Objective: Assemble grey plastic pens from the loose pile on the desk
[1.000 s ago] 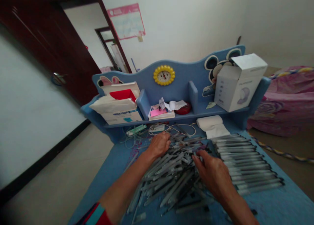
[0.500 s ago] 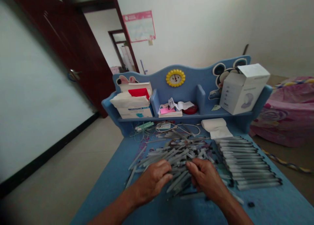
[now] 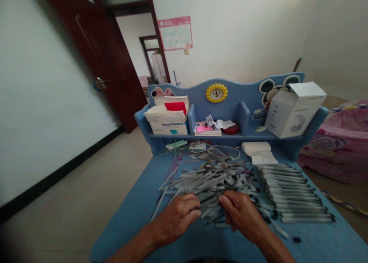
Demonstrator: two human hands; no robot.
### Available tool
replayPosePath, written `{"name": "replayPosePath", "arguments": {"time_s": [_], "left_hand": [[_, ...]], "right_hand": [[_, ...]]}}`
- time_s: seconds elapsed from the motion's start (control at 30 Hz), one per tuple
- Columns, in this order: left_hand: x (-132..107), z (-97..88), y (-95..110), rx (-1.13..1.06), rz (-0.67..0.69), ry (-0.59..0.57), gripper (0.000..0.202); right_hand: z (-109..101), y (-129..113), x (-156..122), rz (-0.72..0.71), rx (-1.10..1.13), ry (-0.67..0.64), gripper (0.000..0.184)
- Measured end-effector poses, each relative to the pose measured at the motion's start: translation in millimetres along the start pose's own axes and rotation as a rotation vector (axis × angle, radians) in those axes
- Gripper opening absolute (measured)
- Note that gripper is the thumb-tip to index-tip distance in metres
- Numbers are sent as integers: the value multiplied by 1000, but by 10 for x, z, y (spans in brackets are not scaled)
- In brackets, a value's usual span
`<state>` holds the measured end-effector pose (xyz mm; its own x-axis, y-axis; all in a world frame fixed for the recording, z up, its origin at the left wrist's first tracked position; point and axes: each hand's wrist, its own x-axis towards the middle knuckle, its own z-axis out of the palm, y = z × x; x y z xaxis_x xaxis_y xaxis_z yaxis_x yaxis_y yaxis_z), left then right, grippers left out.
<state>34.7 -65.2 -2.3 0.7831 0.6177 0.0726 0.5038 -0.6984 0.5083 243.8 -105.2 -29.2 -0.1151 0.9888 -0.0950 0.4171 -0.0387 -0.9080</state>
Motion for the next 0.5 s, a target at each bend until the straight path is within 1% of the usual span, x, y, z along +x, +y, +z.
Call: {"name": "replayPosePath", "arguments": {"time_s": [0.13, 0.2, 0.3, 0.37, 0.5], "left_hand": [[-32, -2, 13, 3, -5, -3, 19], [-38, 0, 14, 2, -22, 2, 19], [-36, 0, 13, -12, -38, 13, 19], [-33, 1, 12, -18, -31, 8, 19], [-28, 14, 9, -8, -24, -7, 19]], "right_hand": [[8, -17, -27, -43, 167, -78, 30], [18, -7, -21, -33, 204, -94, 31], [37, 15, -4, 23, 102, -66, 41], [43, 20, -3, 32, 67, -51, 45], [38, 19, -19, 1, 232, -95, 33]]}}
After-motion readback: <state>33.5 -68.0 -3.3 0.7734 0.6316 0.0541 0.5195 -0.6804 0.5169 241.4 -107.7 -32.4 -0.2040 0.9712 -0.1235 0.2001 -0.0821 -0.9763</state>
